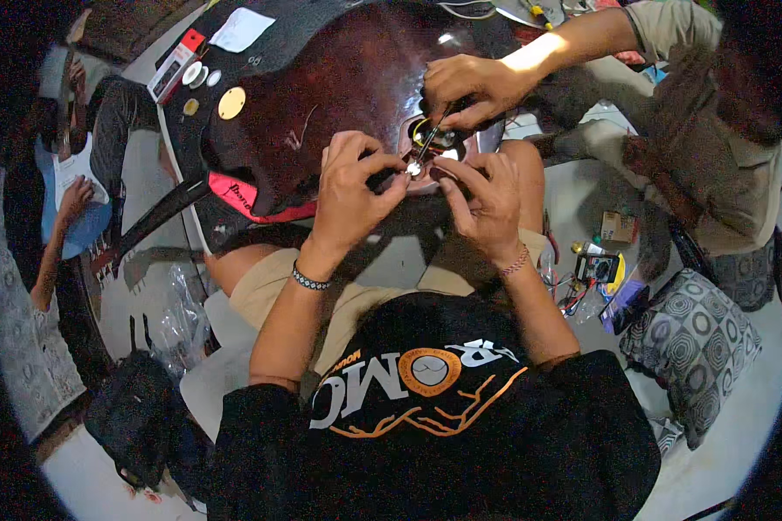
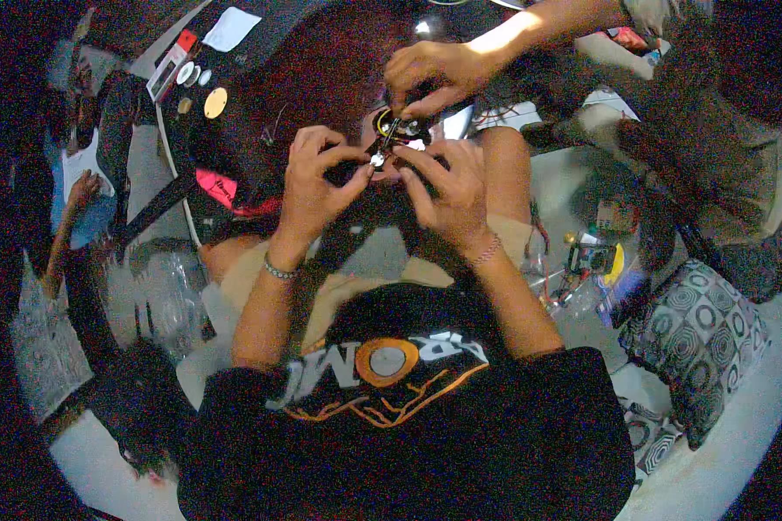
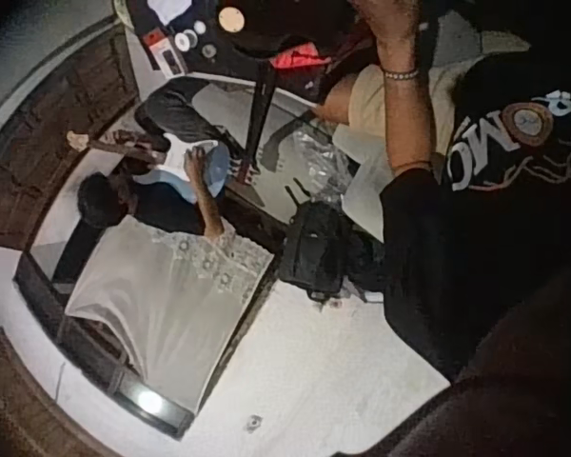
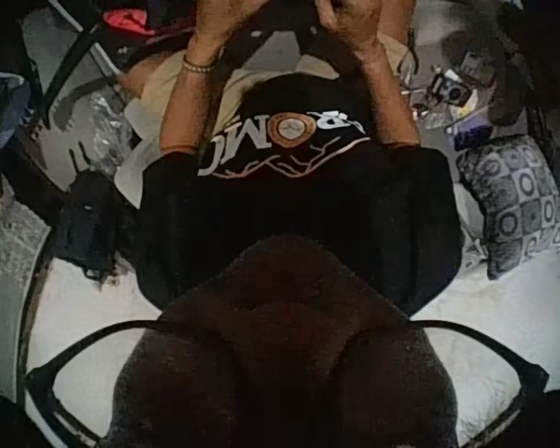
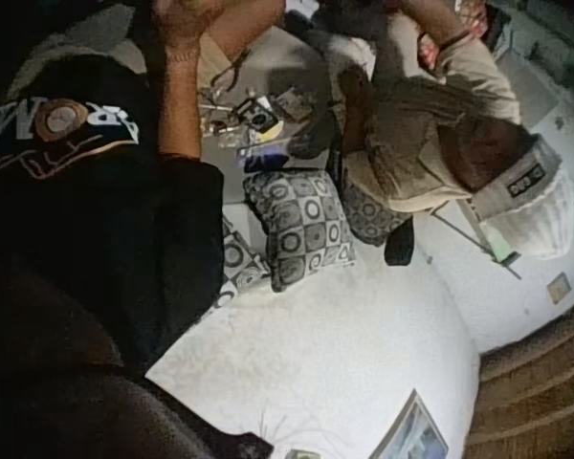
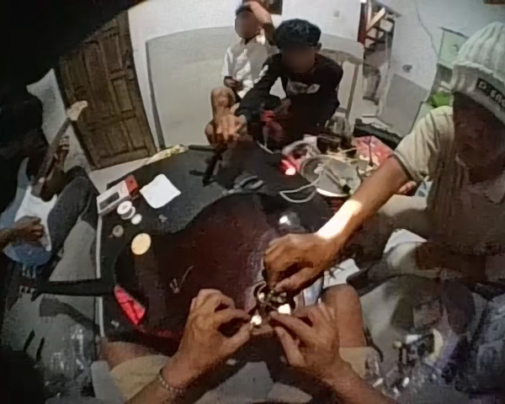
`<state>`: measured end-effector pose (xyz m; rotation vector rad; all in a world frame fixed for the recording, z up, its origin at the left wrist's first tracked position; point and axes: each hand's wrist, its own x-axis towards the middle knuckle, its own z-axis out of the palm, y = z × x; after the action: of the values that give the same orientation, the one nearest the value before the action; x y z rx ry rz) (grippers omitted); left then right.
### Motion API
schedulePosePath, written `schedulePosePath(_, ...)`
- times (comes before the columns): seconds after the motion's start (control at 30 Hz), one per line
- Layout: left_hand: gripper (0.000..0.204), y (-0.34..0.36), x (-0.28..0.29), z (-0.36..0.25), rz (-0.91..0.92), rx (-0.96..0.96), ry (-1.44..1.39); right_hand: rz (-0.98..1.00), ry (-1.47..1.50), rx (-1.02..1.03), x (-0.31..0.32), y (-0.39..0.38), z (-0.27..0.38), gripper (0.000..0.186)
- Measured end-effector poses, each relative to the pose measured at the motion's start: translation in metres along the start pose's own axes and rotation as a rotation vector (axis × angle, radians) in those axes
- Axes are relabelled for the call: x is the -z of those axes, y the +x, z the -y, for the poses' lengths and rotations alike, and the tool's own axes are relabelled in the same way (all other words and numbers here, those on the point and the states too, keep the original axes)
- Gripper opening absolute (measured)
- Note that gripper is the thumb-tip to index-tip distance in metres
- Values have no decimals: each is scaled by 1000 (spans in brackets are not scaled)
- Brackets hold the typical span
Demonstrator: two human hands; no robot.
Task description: Soldering electronics components inside the body of an electric guitar.
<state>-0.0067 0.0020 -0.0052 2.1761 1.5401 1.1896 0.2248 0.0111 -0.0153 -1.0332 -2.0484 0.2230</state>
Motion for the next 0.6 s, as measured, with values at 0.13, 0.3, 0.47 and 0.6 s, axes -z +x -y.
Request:
schedulePosePath(0.13, 18, 3, -2, -3, 2, -4, 5, -313, 63, -172, 15, -14, -28, 19)
schedulePosePath(0.3, 19, -3, 6, -8, 26, 5, 35, -476, 535, -862, 15, -37, -150, 24)
schedulePosePath(0.47, 20, -10, 18, -7, 39, 47, 139, -428, 1341, -1173, -30, -6, -284, 30)
schedulePosePath(0.6, 20, 4, 0, -10, 75, 11, 85, -641, 1164, -1216, -28, 5, -353, 25)
